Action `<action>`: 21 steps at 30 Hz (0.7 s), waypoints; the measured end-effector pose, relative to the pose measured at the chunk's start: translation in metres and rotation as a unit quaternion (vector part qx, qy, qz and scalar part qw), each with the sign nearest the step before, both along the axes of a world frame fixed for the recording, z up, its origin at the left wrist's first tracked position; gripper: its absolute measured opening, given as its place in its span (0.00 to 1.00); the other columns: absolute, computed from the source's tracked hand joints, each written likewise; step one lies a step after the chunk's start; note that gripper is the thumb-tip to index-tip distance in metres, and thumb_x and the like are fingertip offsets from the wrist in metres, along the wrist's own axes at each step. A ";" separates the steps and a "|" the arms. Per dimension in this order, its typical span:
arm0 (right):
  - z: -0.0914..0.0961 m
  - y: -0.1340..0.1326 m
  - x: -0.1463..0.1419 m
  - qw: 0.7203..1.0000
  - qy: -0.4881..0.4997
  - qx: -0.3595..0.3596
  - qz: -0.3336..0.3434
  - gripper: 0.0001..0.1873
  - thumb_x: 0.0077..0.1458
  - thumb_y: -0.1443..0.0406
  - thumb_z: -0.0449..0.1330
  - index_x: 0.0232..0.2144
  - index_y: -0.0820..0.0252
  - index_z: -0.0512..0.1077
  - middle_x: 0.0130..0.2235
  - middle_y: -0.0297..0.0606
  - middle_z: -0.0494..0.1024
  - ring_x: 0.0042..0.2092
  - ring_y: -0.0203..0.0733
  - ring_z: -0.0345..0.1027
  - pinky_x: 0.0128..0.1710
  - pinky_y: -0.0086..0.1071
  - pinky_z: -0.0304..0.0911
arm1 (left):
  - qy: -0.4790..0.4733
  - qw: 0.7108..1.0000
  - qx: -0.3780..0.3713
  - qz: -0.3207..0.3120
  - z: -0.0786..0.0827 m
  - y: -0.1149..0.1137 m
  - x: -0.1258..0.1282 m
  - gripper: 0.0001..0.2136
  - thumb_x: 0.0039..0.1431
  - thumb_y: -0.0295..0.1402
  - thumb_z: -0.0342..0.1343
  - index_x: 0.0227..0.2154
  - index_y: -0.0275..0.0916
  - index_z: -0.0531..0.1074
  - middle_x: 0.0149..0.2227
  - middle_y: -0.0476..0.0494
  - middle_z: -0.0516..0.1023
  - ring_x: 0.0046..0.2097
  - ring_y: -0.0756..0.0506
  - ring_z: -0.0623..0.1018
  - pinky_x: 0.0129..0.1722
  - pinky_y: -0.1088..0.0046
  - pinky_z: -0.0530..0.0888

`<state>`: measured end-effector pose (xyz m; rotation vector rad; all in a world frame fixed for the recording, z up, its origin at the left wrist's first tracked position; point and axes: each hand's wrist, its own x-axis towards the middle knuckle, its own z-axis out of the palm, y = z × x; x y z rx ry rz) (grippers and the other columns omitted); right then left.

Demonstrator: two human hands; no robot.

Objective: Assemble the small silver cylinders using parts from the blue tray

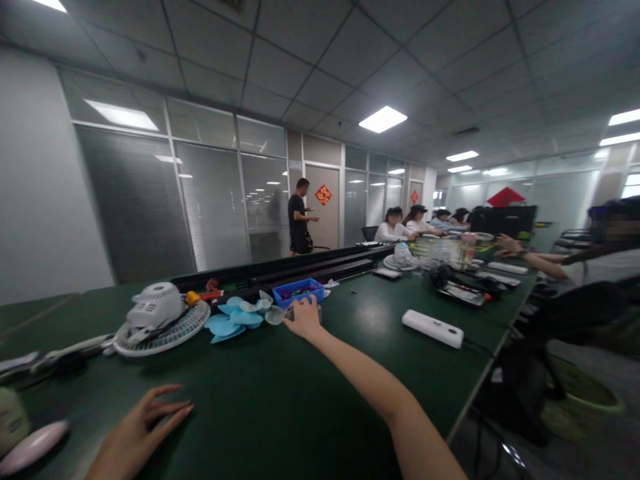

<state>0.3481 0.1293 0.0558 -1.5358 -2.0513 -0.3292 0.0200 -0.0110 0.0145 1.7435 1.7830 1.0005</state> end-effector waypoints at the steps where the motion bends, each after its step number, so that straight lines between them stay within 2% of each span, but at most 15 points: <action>1: -0.003 0.003 0.003 1.000 -0.003 0.001 -0.003 0.24 0.52 0.49 0.61 0.41 0.62 0.72 0.41 0.46 0.77 0.49 0.50 0.66 0.59 0.48 0.41 | 0.000 1.000 -0.002 -0.002 0.000 0.000 0.000 0.29 0.38 0.57 0.55 0.41 0.46 0.64 0.38 0.45 0.84 0.52 0.33 0.77 0.52 0.52 0.69; 7: -0.022 0.013 0.014 1.000 -0.010 0.003 -0.015 0.23 0.50 0.49 0.63 0.41 0.61 0.73 0.41 0.44 0.78 0.49 0.49 0.66 0.61 0.48 0.39 | 0.019 1.000 -0.010 -0.015 -0.001 0.001 0.000 0.28 0.40 0.56 0.54 0.42 0.45 0.63 0.39 0.43 0.84 0.51 0.33 0.77 0.52 0.53 0.68; 11: -0.028 0.013 0.016 1.000 -0.011 0.005 -0.018 0.21 0.51 0.51 0.63 0.41 0.61 0.73 0.41 0.44 0.78 0.49 0.49 0.67 0.61 0.48 0.40 | 0.038 0.999 0.000 -0.022 0.001 -0.002 0.001 0.28 0.42 0.55 0.55 0.43 0.43 0.63 0.39 0.42 0.84 0.52 0.34 0.77 0.54 0.54 0.67; 15: -0.033 0.012 0.017 0.999 -0.006 0.025 -0.019 0.21 0.51 0.51 0.62 0.41 0.60 0.73 0.40 0.44 0.78 0.48 0.50 0.68 0.61 0.50 0.40 | 0.042 0.999 0.018 -0.016 0.002 -0.004 0.002 0.27 0.43 0.54 0.56 0.43 0.42 0.65 0.39 0.41 0.84 0.51 0.34 0.77 0.50 0.57 0.70; 18: -0.031 0.003 0.012 0.998 0.004 0.067 -0.003 0.25 0.50 0.51 0.63 0.46 0.60 0.71 0.44 0.46 0.77 0.52 0.53 0.65 0.61 0.53 0.37 | 0.036 0.999 0.011 -0.004 0.002 -0.004 0.003 0.26 0.42 0.55 0.55 0.41 0.43 0.67 0.38 0.41 0.84 0.51 0.34 0.78 0.47 0.57 0.71; 21: -0.021 -0.022 -0.007 0.994 0.006 0.092 0.060 0.26 0.55 0.52 0.60 0.51 0.60 0.69 0.50 0.46 0.75 0.57 0.54 0.60 0.62 0.54 0.36 | 0.027 1.000 -0.005 0.007 0.007 -0.007 0.005 0.28 0.42 0.57 0.54 0.41 0.42 0.67 0.38 0.41 0.84 0.50 0.33 0.78 0.47 0.56 0.72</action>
